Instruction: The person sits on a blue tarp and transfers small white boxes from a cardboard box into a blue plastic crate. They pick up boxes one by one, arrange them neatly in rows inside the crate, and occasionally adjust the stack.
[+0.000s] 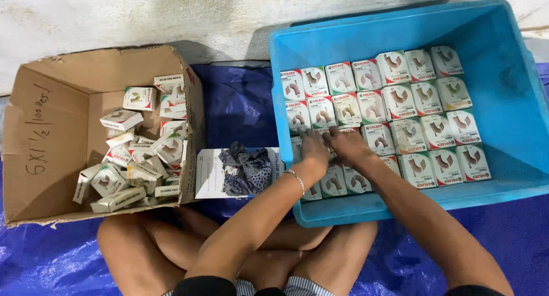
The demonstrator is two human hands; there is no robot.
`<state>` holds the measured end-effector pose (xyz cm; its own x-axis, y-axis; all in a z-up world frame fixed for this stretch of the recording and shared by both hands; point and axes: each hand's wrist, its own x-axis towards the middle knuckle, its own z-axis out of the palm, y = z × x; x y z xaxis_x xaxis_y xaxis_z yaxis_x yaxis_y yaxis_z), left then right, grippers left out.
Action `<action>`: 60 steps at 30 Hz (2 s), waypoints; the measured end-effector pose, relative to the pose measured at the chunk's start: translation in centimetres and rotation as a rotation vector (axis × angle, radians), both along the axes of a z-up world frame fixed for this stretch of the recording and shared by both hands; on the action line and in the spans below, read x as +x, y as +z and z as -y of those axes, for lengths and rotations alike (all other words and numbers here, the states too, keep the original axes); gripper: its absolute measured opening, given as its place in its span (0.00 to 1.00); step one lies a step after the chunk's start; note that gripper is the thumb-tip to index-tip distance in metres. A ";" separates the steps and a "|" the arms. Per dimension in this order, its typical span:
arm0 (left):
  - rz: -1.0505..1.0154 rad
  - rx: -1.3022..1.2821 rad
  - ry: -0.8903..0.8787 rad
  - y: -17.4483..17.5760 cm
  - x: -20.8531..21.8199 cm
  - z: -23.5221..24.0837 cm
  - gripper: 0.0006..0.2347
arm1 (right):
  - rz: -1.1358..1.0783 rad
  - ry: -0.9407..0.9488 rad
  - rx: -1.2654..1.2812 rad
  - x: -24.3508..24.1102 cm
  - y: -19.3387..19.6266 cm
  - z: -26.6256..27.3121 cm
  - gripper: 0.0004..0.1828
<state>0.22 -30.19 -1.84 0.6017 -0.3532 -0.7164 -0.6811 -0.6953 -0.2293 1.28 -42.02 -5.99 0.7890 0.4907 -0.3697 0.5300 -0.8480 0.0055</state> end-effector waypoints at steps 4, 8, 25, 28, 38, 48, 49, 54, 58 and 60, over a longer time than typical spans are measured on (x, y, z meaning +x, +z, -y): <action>0.039 0.225 0.002 4.5 -0.9 -0.4 0.21 | -0.162 -0.082 0.031 -0.1 1.8 -1.5 0.37; 0.025 0.244 -0.119 2.6 -0.8 0.7 0.21 | -0.187 -0.046 0.069 0.0 1.4 -2.1 0.31; -0.006 0.167 -0.044 3.3 -0.9 -0.1 0.18 | -0.201 -0.019 0.119 0.1 1.7 -2.6 0.17; 0.021 0.057 0.068 3.3 -0.7 -0.8 0.18 | -0.211 -0.058 0.235 0.0 3.9 -2.9 0.17; 0.224 -0.530 0.053 -4.7 -0.5 -1.4 0.15 | -0.248 -0.215 0.229 -2.5 9.0 -3.6 0.10; 0.109 -1.111 0.171 6.9 -0.9 -8.9 0.03 | -0.321 -0.281 0.313 -1.2 15.6 -5.3 0.14; 0.109 -1.113 0.177 7.8 -0.7 -9.9 0.03 | -0.324 -0.277 0.309 -0.9 15.9 -5.5 0.14; 0.161 -1.158 0.189 10.4 0.3 -14.7 0.04 | -0.242 -0.245 0.390 -0.5 19.4 -9.9 0.11; 0.191 -1.185 0.181 11.5 0.4 -19.5 0.04 | -0.229 -0.153 0.468 0.6 18.2 -13.5 0.11; 0.194 -1.096 0.194 12.2 0.0 -22.2 0.04 | -0.184 -0.096 0.517 1.1 17.0 -15.3 0.12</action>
<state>0.25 -7.99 10.33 0.7821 -0.6222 0.0341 -0.5591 -0.6765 0.4794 2.40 -26.72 11.01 0.7843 0.5737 -0.2361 0.4030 -0.7605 -0.5092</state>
